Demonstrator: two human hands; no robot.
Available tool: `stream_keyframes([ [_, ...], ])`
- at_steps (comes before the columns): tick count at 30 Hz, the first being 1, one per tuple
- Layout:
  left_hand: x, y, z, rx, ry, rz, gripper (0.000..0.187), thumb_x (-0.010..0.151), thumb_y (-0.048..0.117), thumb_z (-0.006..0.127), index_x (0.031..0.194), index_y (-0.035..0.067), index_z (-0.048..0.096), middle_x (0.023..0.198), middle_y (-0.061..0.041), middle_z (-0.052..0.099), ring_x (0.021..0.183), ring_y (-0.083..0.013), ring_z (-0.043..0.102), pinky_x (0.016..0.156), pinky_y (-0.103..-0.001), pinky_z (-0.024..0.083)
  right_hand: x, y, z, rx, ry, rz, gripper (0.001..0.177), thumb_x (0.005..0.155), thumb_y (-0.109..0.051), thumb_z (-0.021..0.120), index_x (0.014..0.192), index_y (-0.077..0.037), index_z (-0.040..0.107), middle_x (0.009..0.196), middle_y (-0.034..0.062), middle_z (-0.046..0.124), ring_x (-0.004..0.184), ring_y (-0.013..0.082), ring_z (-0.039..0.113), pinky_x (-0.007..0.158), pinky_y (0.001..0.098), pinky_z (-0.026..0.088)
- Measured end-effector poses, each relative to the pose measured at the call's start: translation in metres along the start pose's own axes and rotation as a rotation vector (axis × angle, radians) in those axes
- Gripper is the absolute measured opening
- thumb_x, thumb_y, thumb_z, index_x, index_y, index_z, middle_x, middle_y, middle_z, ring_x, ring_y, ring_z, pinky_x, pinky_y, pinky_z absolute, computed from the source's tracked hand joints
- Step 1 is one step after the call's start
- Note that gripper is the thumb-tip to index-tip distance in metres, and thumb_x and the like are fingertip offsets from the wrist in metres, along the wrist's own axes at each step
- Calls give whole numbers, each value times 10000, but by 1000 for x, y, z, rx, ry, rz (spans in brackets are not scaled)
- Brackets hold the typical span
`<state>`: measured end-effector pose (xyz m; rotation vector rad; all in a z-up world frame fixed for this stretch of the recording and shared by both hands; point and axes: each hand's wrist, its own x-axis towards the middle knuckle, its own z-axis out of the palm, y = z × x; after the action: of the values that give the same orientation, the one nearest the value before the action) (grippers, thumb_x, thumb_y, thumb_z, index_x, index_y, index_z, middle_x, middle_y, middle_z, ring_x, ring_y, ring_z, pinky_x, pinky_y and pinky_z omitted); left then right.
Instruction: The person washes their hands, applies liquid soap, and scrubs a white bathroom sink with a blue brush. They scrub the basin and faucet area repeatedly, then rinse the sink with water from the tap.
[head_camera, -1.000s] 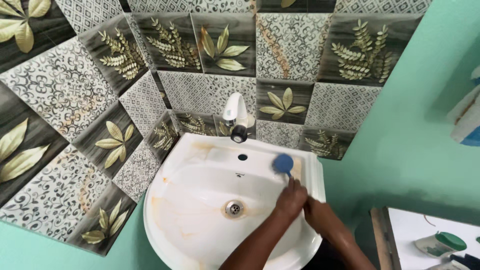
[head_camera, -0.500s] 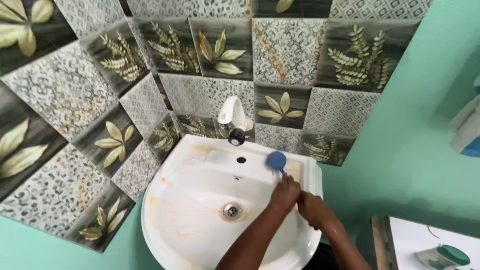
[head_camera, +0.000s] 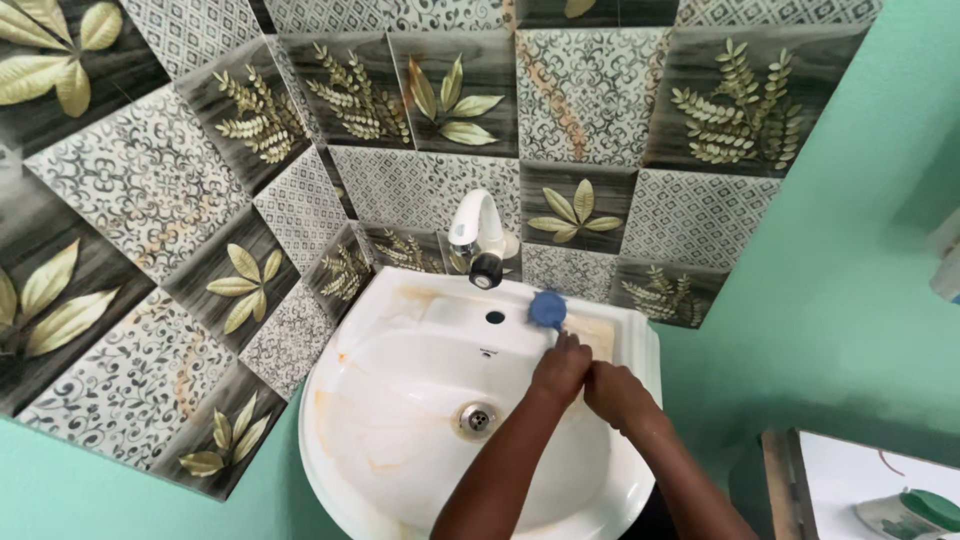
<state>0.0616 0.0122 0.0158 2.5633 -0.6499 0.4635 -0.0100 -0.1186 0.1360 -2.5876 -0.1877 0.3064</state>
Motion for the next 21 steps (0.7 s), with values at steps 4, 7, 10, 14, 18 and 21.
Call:
stream_keyframes([
  [4,-25,17,2,16,-97,85,99,854,22,596,903,11,682,1039,-238,682,1072,-427,641,867,-512,551,-24,14,8,79,-131,108,311,988,-192,420,1068,-51,686,867,253,748,762,470,743,729,567,613],
  [7,-42,39,8,68,-45,220,126,866,43,606,954,-24,667,1065,-270,670,1098,-454,624,885,-504,551,-44,35,19,-111,126,-135,301,978,-238,477,986,-61,719,798,259,749,713,443,708,702,565,572],
  [10,-45,36,14,16,-54,251,151,863,33,579,981,-21,657,1078,-260,674,1112,-424,637,924,-465,546,-54,46,27,-62,109,15,312,1006,-268,471,1018,-51,694,778,269,749,691,445,716,700,555,577],
  [14,-16,-8,16,177,13,222,169,876,15,553,1006,-6,659,1090,-232,684,1150,-375,652,996,-423,516,-19,23,34,291,71,139,349,992,-280,467,1104,2,639,836,256,737,712,482,774,704,547,644],
  [18,-26,-38,7,381,149,347,232,852,73,579,1041,-24,673,1176,-248,689,1147,-343,644,1006,-375,501,-4,-3,69,206,398,-143,488,919,-207,486,1363,-5,513,824,310,714,763,506,691,705,585,553],
  [21,-51,-42,-5,312,19,410,209,881,82,575,1037,-18,672,1207,-253,685,1175,-345,634,1031,-405,494,-19,-9,101,66,272,52,383,989,-192,422,1328,-87,566,880,278,731,844,478,707,783,573,559],
])
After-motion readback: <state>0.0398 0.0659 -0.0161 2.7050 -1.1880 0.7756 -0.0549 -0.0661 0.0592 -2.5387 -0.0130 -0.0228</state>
